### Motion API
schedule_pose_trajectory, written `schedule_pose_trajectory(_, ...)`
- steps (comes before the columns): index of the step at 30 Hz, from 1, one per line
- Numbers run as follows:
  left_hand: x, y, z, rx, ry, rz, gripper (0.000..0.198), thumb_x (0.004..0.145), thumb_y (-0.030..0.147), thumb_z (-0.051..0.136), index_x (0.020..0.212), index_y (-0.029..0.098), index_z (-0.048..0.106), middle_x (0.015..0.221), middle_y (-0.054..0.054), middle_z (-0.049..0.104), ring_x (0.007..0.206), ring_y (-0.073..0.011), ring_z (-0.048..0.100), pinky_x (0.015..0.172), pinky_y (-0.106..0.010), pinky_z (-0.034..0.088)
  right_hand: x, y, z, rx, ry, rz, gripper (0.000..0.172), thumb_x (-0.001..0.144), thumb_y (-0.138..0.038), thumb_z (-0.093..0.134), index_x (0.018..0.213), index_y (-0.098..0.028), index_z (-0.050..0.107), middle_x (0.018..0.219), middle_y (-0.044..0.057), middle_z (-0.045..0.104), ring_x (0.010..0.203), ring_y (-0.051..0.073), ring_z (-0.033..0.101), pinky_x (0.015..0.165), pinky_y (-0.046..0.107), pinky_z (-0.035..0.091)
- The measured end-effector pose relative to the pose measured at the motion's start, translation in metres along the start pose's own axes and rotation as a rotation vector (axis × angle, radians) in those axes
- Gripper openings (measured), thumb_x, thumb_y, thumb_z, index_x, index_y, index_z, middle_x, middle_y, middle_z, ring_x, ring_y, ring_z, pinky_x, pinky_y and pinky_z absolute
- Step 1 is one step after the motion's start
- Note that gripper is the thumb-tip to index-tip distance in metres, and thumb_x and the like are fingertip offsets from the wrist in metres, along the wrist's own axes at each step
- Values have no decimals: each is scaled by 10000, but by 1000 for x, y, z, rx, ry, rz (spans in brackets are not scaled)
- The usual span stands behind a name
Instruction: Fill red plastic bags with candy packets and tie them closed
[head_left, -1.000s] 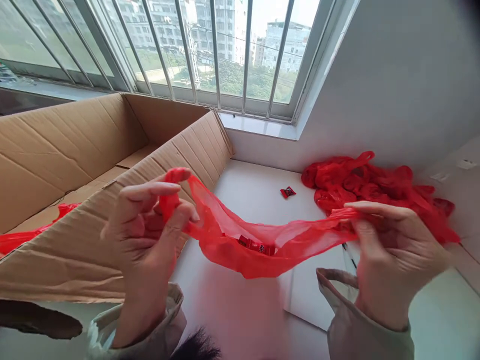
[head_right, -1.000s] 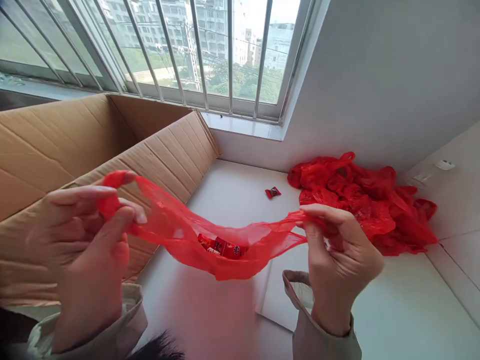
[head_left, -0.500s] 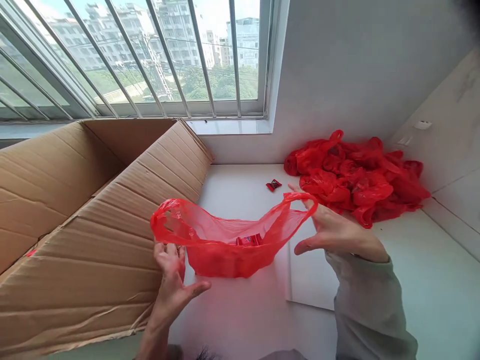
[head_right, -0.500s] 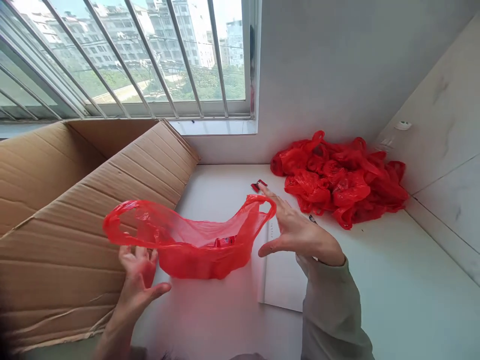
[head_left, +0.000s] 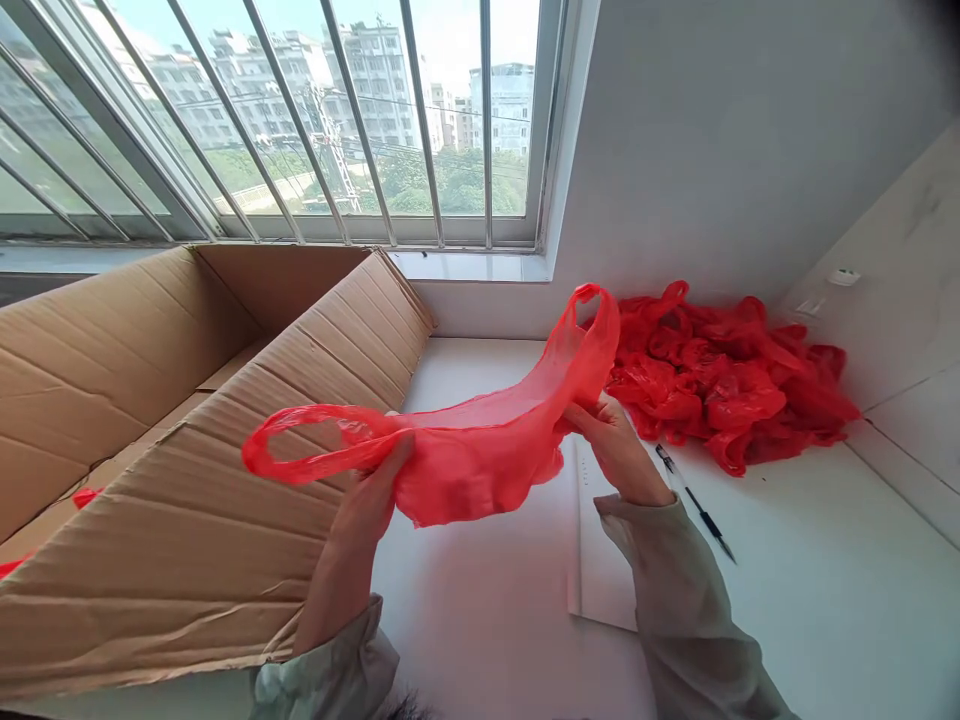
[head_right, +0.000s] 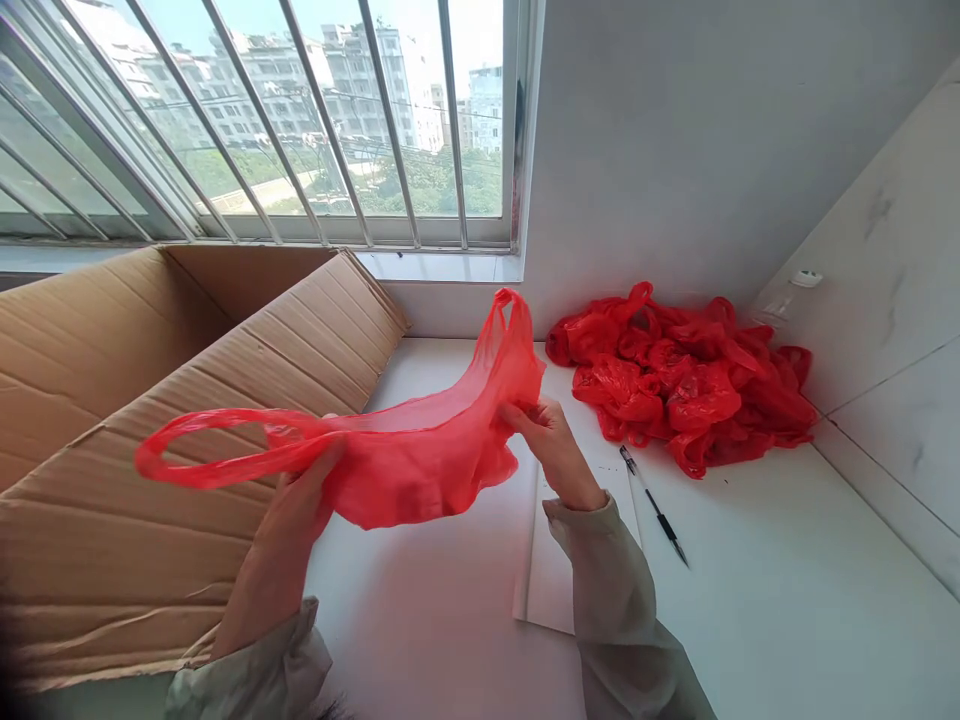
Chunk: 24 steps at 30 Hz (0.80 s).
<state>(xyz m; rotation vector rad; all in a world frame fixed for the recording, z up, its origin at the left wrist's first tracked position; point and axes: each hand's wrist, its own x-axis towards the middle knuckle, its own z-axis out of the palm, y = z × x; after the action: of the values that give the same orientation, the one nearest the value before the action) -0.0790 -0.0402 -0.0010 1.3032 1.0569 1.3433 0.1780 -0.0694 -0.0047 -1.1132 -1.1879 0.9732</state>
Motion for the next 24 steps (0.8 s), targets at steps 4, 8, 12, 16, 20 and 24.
schedule_pose_trajectory(4,11,6,5,134,-262,-36,213,759,370,692,825,178,628,782,-8,616,724,-149,599,653,-229,544,-3,-5,-9,-45,-167,34,190,791,-367,648,899,-216,689,899,33,690,858,189,630,779,332,510)
schedule_pose_trajectory(8,15,13,4,274,-464,-9,129,831,311,619,894,217,681,853,-2,650,816,-164,638,712,-213,553,-9,-6,-19,-201,-540,-20,784,621,-264,813,1336,-317,496,1388,51,498,1301,262,436,1071,426,360)
schedule_pose_trajectory(12,18,19,1,267,-552,-25,231,881,391,556,984,227,681,1048,-58,667,1079,-232,610,876,-280,542,-6,0,-13,-322,-602,-39,1233,476,-282,887,1494,-289,192,1570,98,172,1450,298,115,1159,484,169)
schedule_pose_trajectory(16,22,24,1,221,-662,-51,288,872,461,555,1006,242,687,1098,-94,667,1161,-268,569,944,-372,516,-1,0,14,-284,-463,-192,414,682,-300,766,1068,-250,628,1469,51,410,1447,286,151,1144,477,213)
schedule_pose_trajectory(20,27,23,1,186,-694,20,390,888,548,467,880,244,710,1127,-110,655,1233,-300,508,1018,-454,442,3,9,31,108,-216,-64,131,788,-319,639,726,-231,565,929,31,704,985,227,632,855,368,492)
schedule_pose_trajectory(24,27,22,14,-118,-542,63,481,860,622,451,703,219,661,1142,-110,650,1249,-303,487,1061,-464,378,10,23,33,530,217,139,220,682,-315,730,821,-224,585,761,-20,657,711,149,606,685,279,496)
